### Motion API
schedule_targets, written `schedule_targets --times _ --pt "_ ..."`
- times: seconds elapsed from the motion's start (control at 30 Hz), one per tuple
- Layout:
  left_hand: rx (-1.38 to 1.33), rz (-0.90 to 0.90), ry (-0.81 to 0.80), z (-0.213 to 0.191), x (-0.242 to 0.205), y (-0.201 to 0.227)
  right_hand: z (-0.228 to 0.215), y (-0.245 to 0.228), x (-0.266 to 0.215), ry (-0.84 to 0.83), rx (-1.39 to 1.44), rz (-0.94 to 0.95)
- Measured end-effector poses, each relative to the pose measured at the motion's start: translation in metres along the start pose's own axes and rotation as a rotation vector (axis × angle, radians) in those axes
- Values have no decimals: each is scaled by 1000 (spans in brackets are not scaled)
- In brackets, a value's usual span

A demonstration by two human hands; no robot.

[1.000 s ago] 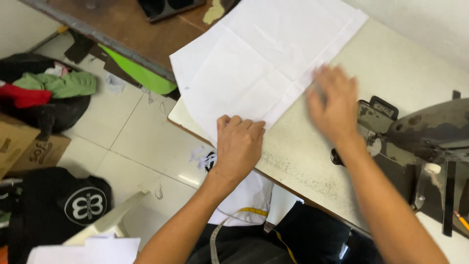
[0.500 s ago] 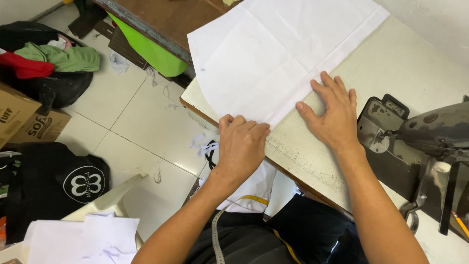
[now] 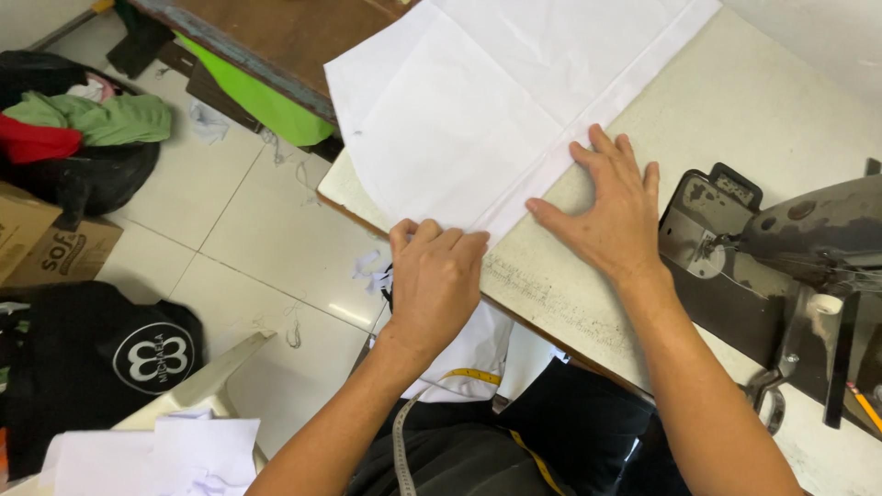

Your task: Measuring, folding, and trimming white fabric components on a sewing machine table.

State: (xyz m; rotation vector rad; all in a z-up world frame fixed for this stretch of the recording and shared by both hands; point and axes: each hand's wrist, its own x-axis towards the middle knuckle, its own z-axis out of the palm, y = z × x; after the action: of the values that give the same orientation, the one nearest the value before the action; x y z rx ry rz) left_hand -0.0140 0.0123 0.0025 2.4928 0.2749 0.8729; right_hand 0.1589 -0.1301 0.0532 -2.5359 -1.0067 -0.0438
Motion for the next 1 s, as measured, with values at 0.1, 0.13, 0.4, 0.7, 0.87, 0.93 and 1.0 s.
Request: schedule_targets --times 0.1,0.13,0.4,0.7,0.87,0.93,1.0 --pt "2 16 -1 2 -2 -2 2 7 6 -2 36 26" --pt "-2 18 -6 2 -1 -2 2 14 12 -2 35 32" --pt "88 50 111 -1 9 5 -14 47 65 -9 -85 156" --pt "-24 -20 150 0 -9 7 13 -40 -32 -9 -23 -61" --pt "-194 -174 222 -19 -52 8 8 -45 -37 -38 -2 -48" --pt "-319 -263 271 -18 -67 9 6 -46 -38 -41 7 -45" --pt "-774 -859 36 -12 -78 15 4 -49 -45 -76 5 -15"
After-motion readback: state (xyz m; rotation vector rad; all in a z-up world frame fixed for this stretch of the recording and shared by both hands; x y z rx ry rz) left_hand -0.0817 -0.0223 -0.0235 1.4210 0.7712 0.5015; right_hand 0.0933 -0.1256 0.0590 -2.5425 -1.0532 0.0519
